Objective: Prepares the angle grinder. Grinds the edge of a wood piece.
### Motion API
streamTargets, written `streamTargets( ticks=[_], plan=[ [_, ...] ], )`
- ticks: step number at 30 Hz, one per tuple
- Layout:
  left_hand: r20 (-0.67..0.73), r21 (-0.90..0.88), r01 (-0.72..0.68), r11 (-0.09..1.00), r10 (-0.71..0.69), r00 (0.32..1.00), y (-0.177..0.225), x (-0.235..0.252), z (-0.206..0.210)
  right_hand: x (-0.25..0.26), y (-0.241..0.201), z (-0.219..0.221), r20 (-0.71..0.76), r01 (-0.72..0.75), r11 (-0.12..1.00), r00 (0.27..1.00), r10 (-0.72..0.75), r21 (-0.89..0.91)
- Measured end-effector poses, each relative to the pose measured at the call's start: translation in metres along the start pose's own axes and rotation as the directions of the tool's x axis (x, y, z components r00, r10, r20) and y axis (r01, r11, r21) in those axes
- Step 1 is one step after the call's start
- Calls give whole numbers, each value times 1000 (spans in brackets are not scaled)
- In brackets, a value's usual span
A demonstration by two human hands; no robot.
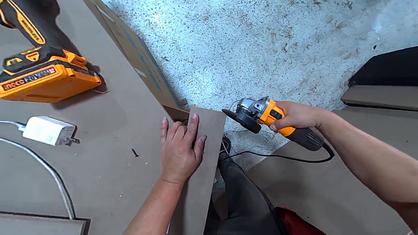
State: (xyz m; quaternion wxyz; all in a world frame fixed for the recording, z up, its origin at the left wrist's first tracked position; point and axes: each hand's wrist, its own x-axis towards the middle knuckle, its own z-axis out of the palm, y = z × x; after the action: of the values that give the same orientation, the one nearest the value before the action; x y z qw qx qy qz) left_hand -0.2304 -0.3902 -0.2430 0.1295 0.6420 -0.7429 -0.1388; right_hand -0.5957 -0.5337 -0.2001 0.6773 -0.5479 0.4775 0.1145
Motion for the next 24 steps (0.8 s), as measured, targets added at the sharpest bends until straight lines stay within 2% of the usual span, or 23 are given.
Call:
streamTargets(
  ticks=[9, 11, 15, 18, 21, 24],
  plan=[
    [-12, -21, -4, 1000, 4, 1000, -4, -1, 1, 21, -49, -47, 115, -31, 955, 991, 68, -294],
    [-17, -35, -5, 999, 4, 1000, -3, -1, 1, 20, -52, -50, 104, -30, 959, 993, 62, -281],
    [-49, -48, 52, 997, -54, 997, -1, -2, -4, -2, -26, -43, -82, -10, 999, 997, 6, -50],
    [-55, -3, 96, 995, -96, 994, -7, -3, -10, -31, 14, -24, -260, 1, 993, 965, 29, 115],
    [-95, 46, 135, 990, -130, 987, -25, 2, -20, -70, 47, 9, -398, 20, 966, 913, 88, 259],
    [-147, 105, 184, 977, -168, 975, -46, 11, -40, -106, 81, 51, -476, 94, 899, 869, 135, 427]
  ],
)
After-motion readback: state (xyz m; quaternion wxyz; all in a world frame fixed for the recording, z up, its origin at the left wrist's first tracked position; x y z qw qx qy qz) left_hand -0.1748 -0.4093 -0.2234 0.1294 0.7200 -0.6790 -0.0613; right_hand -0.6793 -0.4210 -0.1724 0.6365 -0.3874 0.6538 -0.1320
